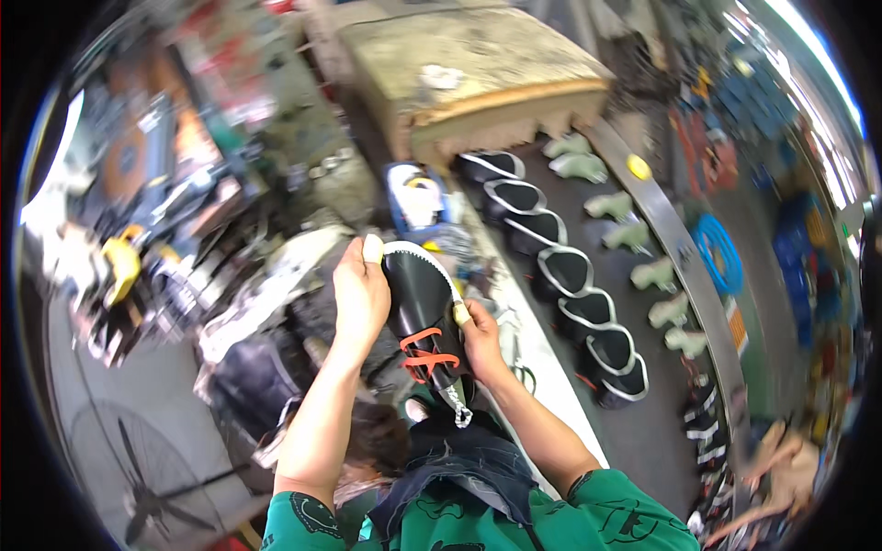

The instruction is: The person picks shoe lasts and uppers from a conveyor belt, fits the uppers onto the lasts, and processes them in a toe lasting machine.

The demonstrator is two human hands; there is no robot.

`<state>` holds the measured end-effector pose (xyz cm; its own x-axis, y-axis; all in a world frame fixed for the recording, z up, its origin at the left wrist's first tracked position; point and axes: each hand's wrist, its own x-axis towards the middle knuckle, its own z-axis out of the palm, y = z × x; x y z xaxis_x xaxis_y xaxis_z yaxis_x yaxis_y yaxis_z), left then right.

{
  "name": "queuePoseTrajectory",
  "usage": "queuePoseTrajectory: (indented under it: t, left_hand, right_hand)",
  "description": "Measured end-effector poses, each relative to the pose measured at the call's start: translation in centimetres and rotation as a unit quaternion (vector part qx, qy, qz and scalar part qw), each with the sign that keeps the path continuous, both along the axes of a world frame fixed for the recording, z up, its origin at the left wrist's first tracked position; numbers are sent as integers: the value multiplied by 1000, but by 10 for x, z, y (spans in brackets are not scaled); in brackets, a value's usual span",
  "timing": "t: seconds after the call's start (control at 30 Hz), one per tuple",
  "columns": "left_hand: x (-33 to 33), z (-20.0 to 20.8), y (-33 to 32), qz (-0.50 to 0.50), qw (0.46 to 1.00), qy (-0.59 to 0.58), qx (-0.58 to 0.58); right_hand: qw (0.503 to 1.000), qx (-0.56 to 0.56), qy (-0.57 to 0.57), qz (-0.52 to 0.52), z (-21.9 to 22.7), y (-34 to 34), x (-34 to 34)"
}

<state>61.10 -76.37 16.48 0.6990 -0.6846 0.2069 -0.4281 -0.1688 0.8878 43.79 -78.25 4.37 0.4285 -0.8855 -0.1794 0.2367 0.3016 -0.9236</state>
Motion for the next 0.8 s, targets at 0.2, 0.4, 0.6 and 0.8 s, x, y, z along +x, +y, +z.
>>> queuePoseTrajectory:
  t: [0.2,0.4,0.6,0.8]
  left_hand:
    - [122,16,120,86,934,253,-239]
    - [165,-15,226,173,842,435,-270]
    - [210,-60,258,216,812,446,-308]
    - [231,-74,258,240,852,371,-280]
  right_hand:
    - [988,-45,-25,146,50,65,135]
    - [980,-21,-23,198,53,118,270]
    - [985,46,-88,140,42,153,338]
    - [985,87,-75,128,40,159,342]
